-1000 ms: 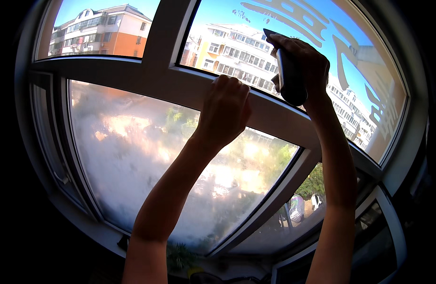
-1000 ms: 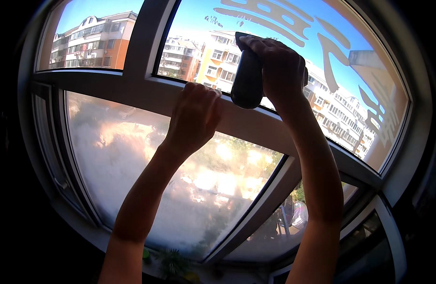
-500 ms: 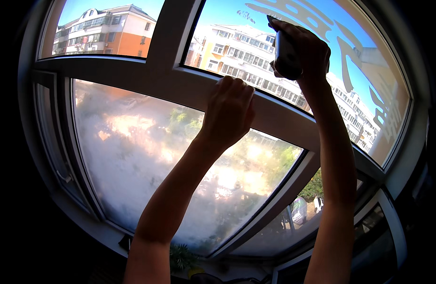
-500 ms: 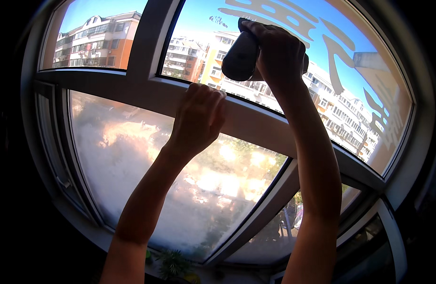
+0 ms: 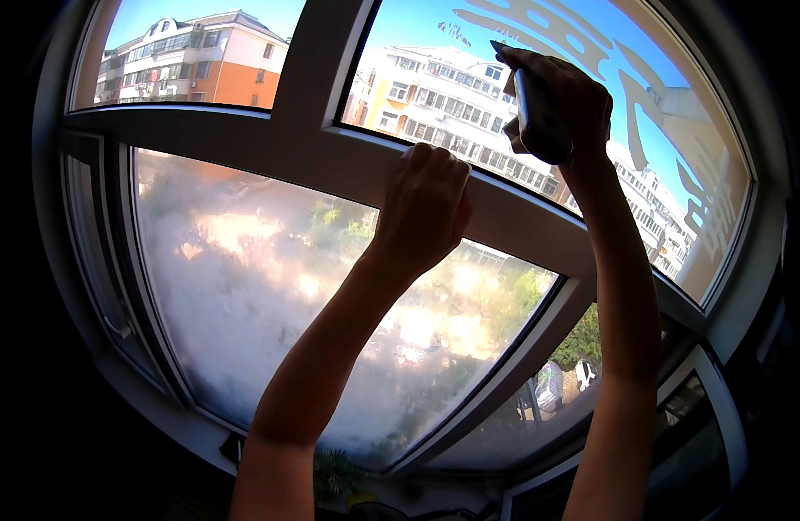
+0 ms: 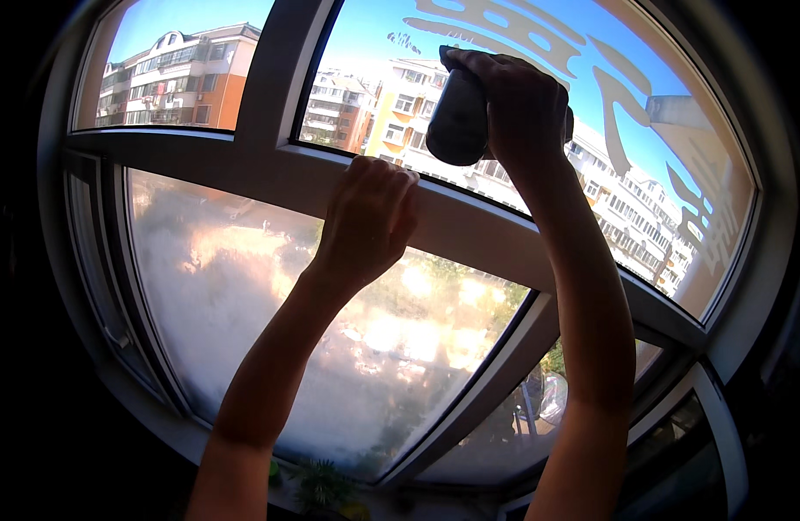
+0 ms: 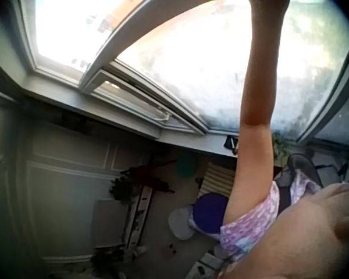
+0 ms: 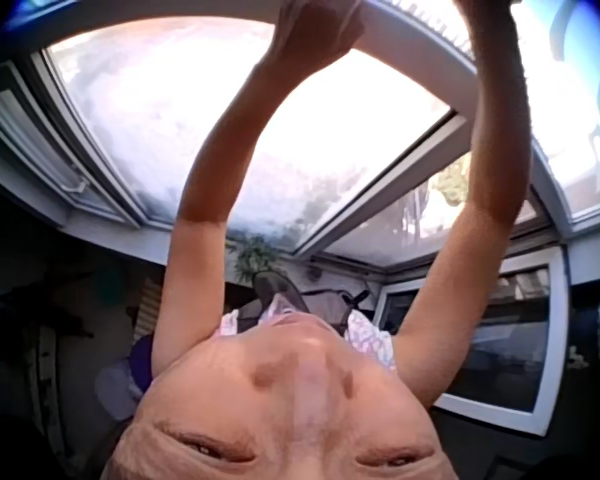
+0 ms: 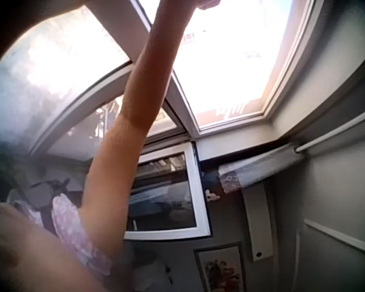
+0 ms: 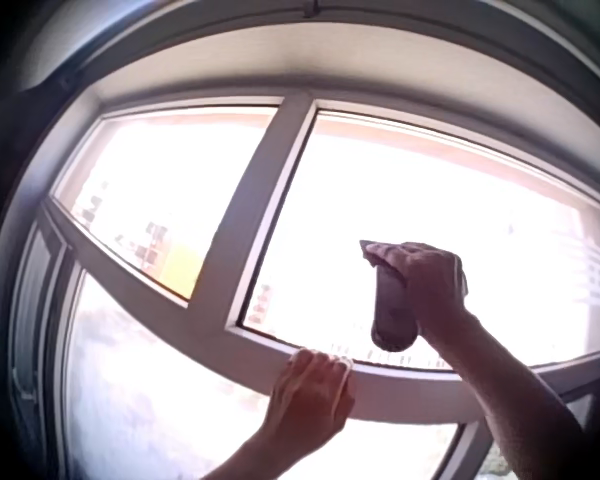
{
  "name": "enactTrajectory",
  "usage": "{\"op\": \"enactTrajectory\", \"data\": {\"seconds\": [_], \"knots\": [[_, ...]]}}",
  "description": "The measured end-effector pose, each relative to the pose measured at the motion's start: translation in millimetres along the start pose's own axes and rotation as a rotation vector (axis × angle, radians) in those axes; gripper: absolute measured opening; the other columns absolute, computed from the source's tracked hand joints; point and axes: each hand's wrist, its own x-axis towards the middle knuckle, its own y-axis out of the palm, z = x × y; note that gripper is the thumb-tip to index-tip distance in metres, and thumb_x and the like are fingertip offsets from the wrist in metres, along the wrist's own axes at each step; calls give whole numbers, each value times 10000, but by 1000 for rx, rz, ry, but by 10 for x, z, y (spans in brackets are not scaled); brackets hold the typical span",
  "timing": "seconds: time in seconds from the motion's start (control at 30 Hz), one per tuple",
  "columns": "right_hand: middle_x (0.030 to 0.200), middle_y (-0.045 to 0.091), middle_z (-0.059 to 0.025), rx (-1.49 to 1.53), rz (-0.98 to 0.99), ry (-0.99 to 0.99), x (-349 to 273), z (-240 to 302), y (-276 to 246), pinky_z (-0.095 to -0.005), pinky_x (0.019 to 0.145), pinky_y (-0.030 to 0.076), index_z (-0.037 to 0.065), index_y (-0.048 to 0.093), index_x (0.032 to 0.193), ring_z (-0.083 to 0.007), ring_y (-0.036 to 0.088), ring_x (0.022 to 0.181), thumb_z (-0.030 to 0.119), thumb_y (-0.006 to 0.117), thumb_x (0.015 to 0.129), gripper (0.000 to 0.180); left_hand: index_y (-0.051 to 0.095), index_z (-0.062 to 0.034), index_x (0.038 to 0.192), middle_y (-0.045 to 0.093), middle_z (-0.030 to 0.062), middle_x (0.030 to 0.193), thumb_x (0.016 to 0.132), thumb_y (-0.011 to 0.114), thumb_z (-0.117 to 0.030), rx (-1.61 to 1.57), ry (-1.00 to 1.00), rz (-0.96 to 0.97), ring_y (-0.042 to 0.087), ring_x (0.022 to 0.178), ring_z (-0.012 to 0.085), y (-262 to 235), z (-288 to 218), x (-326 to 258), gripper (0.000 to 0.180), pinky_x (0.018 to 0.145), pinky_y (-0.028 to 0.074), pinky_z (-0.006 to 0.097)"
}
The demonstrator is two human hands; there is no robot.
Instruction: The person removes stickers and residue from a window pane using a scraper and a cloth.
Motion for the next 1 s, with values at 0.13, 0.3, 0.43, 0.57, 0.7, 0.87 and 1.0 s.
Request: {"op": "enactTrajectory", "data": {"seconds": [0.13, 0.3, 0.43, 0.57, 0.7, 0.87, 1.0], "knots": [[985, 717, -45, 13, 44, 20, 26, 55, 5, -325, 756, 575, 235, 625, 1231, -237, 700, 835, 209, 863, 440, 827, 624, 16, 921, 626, 158, 895, 817, 608, -47, 12, 7, 11, 593, 890, 314, -15, 25, 6, 122, 823, 491, 421], [1035, 714, -69, -113, 91, 55, 67, -4, 12, -334, 774, 581, 215, 627, 1235, -246, 704, 930, 210, 878, 494, 783, 622, 18, 918, 626, 161, 900, 816, 603, -34, -21, 15, -12, 598, 878, 316, -2, 29, -8, 116, 819, 493, 417], [974, 723, -72, 21, 5, -42, -15, 6, -47, -312, 735, 578, 214, 624, 1249, -233, 717, 850, 301, 891, 474, 823, 623, 19, 920, 627, 163, 900, 811, 607, -30, -9, 22, -4, 599, 875, 317, -6, 41, 11, 121, 819, 494, 416], [938, 723, -63, -124, 34, -35, 74, -44, -42, -303, 730, 573, 206, 624, 1249, -222, 714, 817, 331, 888, 436, 864, 625, 21, 924, 627, 162, 891, 810, 610, -30, 0, 13, 5, 599, 877, 316, -13, 11, 18, 126, 819, 494, 417], [930, 719, -56, -45, 61, 4, -36, 1, -40, -291, 725, 569, 206, 621, 1250, -213, 709, 810, 234, 886, 461, 833, 626, 22, 927, 625, 161, 881, 808, 613, -32, -21, 25, -11, 596, 876, 316, -15, 20, 12, 131, 813, 491, 418], [992, 722, -65, 10, 122, 48, 97, -8, -132, -320, 750, 584, 181, 620, 1250, -236, 716, 875, 306, 844, 629, 671, 627, 20, 924, 623, 158, 881, 819, 609, -39, -13, 20, -9, 594, 875, 312, -24, 15, 23, 122, 808, 490, 416], [1028, 718, -85, 5, 56, -66, -130, 19, -98, -319, 768, 586, 169, 630, 1236, -238, 719, 873, 284, 817, 689, 590, 625, 17, 914, 619, 154, 873, 829, 606, -43, -5, 13, 14, 593, 880, 304, 0, 15, -5, 105, 801, 490, 410]]}}
